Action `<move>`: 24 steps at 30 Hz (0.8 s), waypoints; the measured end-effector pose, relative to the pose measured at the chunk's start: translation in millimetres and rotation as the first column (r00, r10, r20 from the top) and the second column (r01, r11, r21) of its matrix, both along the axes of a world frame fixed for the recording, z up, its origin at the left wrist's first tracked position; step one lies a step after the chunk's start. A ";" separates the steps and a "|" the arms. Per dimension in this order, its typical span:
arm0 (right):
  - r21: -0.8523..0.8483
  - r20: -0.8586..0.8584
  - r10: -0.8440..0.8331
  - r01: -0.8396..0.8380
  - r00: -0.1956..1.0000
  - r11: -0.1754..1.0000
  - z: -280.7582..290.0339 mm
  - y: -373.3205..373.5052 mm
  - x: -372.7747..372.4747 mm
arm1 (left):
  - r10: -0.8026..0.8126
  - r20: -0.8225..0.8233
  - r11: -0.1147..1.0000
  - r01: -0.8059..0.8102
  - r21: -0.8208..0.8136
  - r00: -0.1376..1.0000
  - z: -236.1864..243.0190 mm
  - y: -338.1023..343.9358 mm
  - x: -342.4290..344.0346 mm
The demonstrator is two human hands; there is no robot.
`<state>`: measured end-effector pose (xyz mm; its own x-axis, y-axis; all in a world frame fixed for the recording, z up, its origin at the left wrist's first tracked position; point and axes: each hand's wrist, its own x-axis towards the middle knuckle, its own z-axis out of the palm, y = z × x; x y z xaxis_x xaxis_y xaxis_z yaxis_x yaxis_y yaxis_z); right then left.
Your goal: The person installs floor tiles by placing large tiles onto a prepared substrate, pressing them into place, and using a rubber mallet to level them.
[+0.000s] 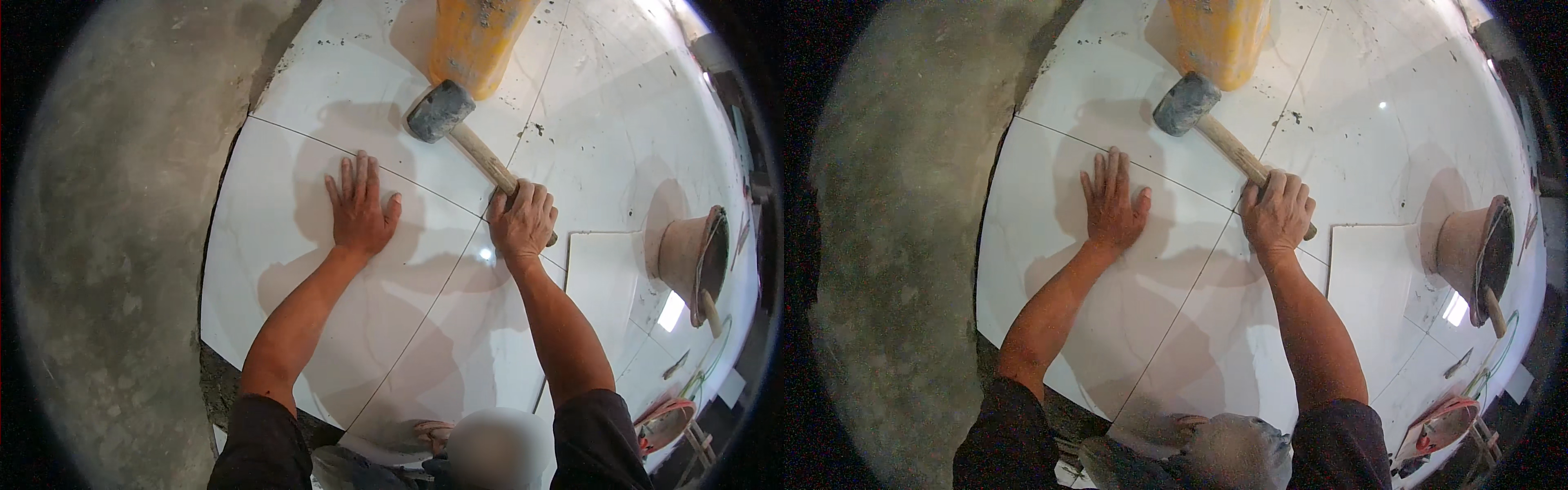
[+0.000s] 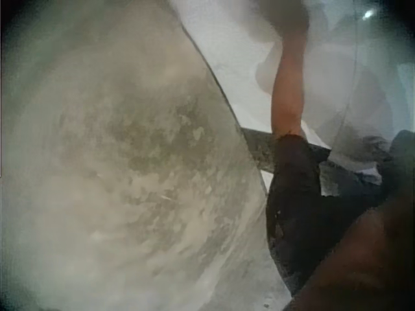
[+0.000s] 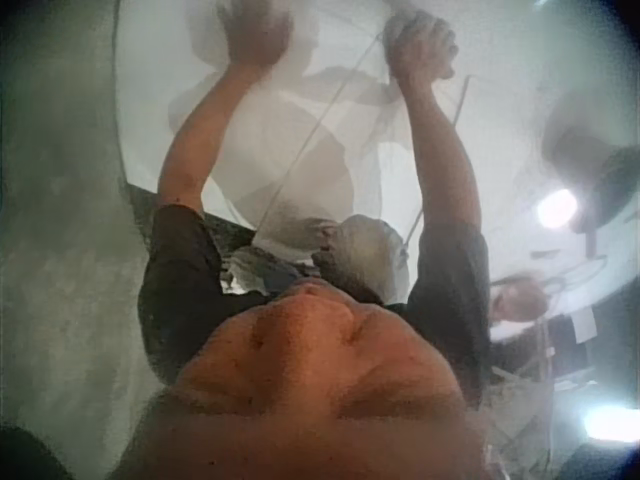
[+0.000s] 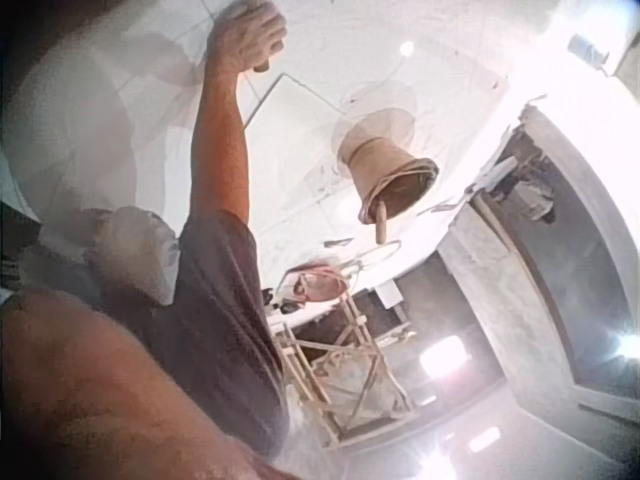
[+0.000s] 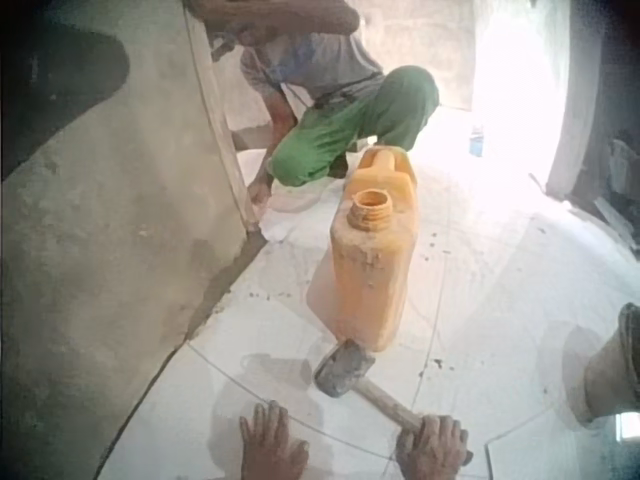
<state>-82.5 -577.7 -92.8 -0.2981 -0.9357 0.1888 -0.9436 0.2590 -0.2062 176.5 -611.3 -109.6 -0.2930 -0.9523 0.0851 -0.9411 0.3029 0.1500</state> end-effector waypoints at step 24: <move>-0.082 -0.003 0.017 -0.017 1.000 0.996 -3.3 2.7 -2.6 | -0.150 -0.158 0.975 0.172 0.140 0.976 8.5 87.5 -123.7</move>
<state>-85.1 -575.0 -96.1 -0.2815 -0.9220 0.2659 -0.9482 0.2248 -0.2243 52.8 -523.8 -101.1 -0.4385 -0.8987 -0.0041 -0.8465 0.4115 0.3378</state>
